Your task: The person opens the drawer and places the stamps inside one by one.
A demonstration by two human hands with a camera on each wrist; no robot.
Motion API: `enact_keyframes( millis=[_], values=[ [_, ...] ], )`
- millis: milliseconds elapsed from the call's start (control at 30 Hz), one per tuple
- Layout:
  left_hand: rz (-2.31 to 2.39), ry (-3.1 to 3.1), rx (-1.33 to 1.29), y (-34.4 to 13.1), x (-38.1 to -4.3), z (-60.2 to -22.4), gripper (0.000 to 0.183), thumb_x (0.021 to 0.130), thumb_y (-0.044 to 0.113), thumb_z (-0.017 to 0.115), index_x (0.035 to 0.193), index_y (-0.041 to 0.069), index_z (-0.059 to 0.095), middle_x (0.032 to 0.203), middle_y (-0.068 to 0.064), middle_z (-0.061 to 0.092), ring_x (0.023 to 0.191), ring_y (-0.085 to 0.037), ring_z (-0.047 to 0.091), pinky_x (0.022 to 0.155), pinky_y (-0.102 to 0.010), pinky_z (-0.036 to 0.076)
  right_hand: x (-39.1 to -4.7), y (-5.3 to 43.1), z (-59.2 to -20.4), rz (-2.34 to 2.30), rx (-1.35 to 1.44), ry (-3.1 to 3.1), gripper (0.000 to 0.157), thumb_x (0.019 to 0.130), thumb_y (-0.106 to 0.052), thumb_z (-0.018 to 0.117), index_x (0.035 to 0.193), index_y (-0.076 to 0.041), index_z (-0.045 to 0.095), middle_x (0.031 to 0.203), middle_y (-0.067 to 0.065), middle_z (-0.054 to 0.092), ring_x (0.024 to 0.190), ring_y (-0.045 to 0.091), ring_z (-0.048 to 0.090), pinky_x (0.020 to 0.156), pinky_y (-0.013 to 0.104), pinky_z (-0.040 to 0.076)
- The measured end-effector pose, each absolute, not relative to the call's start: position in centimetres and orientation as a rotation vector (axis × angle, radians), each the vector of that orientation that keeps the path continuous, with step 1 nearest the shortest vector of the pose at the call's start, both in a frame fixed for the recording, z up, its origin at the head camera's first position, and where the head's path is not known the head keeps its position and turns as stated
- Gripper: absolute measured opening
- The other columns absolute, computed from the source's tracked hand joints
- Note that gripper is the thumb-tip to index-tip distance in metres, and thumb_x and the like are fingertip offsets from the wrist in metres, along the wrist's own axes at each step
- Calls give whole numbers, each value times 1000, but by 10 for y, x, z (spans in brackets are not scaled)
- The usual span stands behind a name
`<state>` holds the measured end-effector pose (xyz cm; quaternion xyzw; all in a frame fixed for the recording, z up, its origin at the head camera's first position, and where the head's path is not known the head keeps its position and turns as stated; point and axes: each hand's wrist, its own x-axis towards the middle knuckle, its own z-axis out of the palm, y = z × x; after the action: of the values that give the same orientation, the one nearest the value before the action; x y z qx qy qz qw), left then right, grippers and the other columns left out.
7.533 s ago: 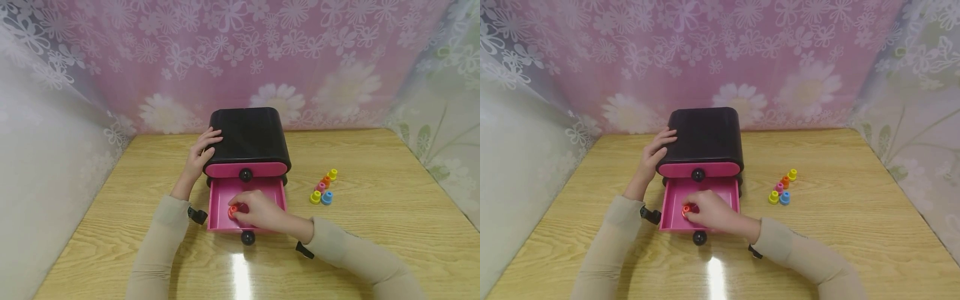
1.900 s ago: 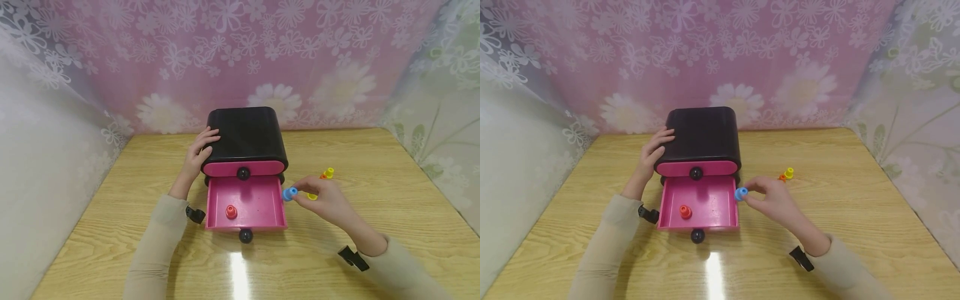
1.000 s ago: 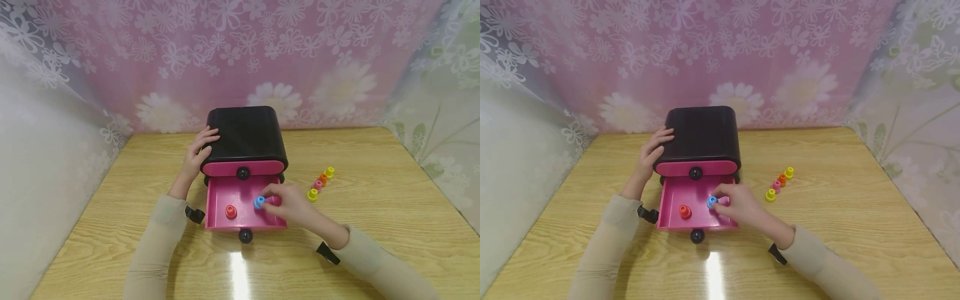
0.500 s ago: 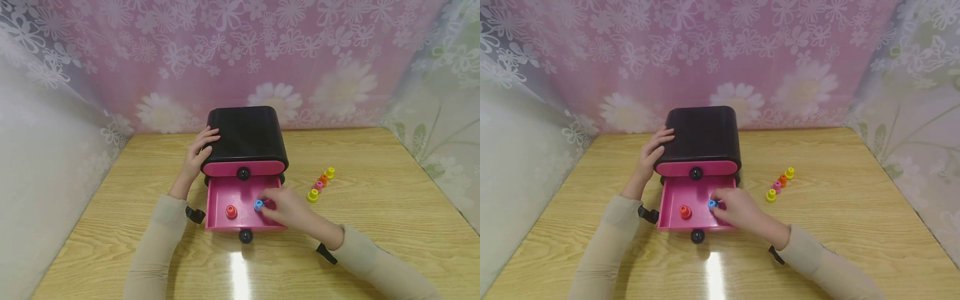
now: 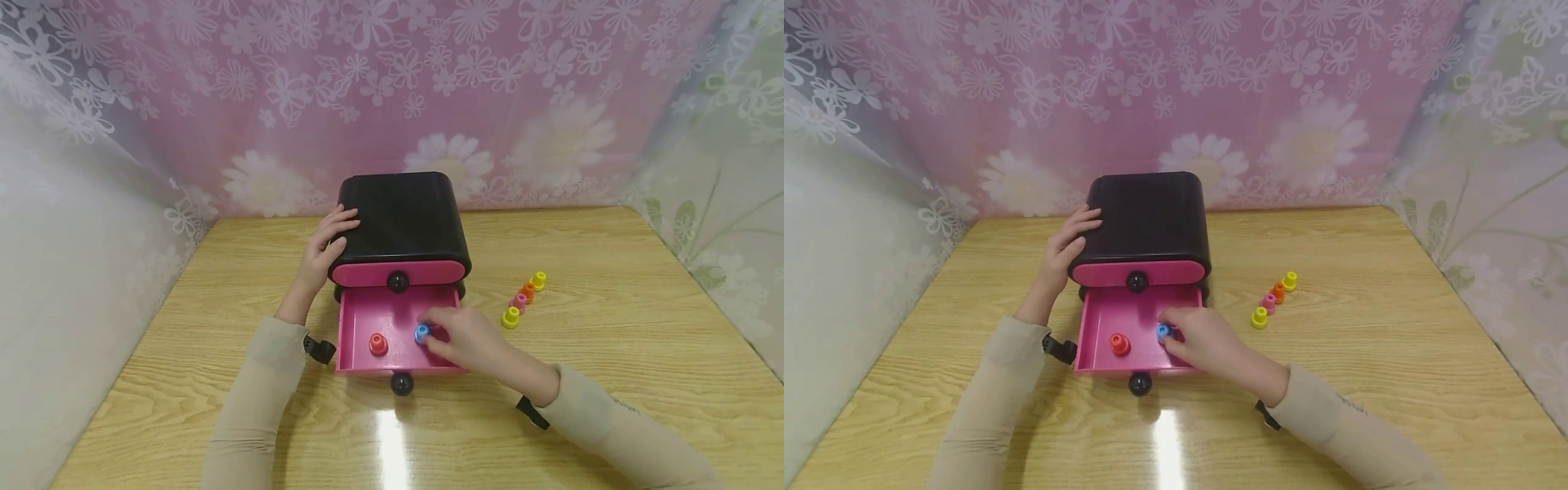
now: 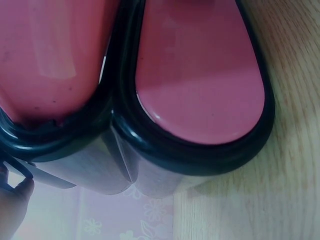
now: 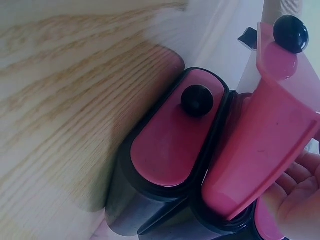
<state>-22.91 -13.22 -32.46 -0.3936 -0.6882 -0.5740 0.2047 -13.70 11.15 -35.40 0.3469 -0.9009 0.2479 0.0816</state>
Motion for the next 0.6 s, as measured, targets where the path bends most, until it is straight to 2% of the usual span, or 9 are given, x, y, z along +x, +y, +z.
enact_keyframes(
  millis=[233, 600],
  values=[
    [-1604, -1911, -1102, -131, -229, -324, 32, 77, -10, 37, 103, -25, 48, 117, -41, 39, 122, -51, 18, 104, -44, 14, -136, 112, -355, 699, 1022, -2698, 14, 73, -17, 70, 84, -11, 64, 70, -10, 58, 59, 4, 48, 56, 19, 44],
    [-1605, -1917, -1095, -131, -228, -324, 32, 78, -9, 37, 104, -25, 47, 118, -41, 38, 122, -50, 18, 105, -43, 14, -129, 114, -350, 712, 1071, -2623, 20, 72, -14, 70, 90, -7, 65, 80, -1, 62, 72, 13, 56, 65, 27, 47]
  ],
)
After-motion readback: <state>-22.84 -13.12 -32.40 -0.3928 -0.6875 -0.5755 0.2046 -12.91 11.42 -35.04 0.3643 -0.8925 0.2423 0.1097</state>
